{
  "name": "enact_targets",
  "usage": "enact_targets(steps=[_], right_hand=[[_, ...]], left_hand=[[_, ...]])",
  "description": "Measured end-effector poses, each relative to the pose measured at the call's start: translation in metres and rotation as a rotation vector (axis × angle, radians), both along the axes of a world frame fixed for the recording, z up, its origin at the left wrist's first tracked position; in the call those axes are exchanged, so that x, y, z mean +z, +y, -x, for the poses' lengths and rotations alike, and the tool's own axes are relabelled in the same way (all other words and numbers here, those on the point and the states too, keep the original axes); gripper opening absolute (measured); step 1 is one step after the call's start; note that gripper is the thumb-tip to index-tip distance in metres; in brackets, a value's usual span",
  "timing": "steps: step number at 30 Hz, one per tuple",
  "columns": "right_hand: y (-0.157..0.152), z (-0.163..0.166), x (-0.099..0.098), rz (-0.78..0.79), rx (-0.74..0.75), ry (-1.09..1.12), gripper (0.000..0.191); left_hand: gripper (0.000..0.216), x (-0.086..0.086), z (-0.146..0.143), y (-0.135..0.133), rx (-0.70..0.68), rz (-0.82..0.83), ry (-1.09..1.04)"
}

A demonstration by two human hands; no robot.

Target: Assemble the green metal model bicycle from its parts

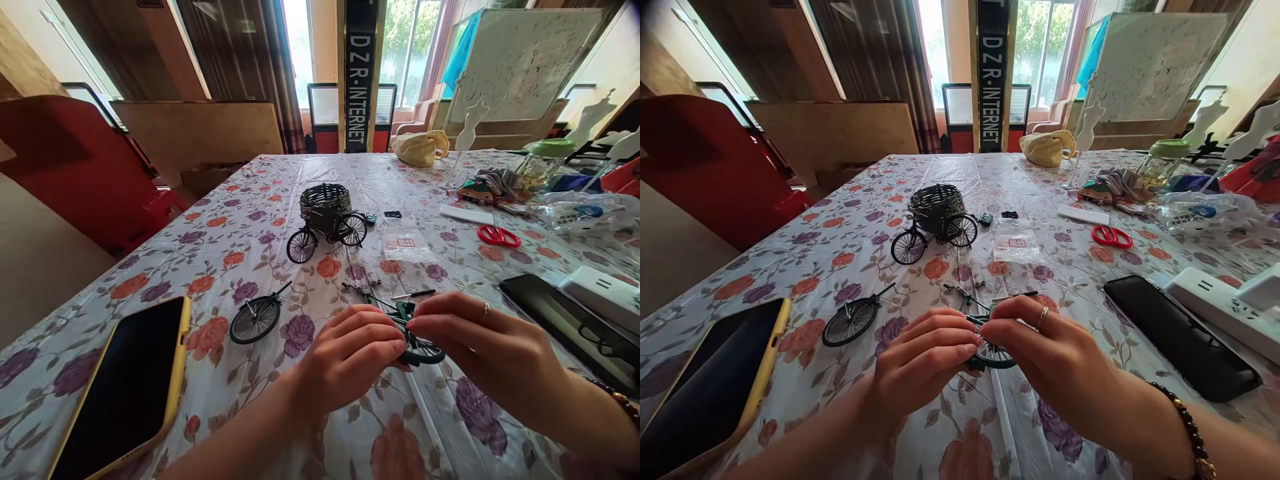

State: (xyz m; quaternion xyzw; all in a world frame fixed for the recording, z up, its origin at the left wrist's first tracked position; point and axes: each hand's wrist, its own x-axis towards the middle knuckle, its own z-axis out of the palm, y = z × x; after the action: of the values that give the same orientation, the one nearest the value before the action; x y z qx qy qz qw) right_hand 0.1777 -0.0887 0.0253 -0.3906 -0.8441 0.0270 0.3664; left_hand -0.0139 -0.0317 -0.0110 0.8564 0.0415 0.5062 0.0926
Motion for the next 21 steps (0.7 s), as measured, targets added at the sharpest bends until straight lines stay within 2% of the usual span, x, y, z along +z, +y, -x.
enact_targets(steps=[6, 12, 21], right_hand=[[0.0007, -0.0047, 0.0008, -0.027, 0.126, -0.033, 0.037], [0.0008, -0.0045, 0.0018, -0.064, 0.127, -0.078, 0.033], [-0.0001, -0.0042, 0.0055, -0.08, 0.141, -0.129, 0.03]], left_hand=[[0.024, -0.0016, -0.0002, 0.0005, 0.009, 0.016, -0.014], [0.028, -0.0029, 0.0003, -0.0008, 0.008, 0.029, -0.017], [0.025, 0.006, -0.0013, -0.0021, -0.008, 0.047, -0.032]])
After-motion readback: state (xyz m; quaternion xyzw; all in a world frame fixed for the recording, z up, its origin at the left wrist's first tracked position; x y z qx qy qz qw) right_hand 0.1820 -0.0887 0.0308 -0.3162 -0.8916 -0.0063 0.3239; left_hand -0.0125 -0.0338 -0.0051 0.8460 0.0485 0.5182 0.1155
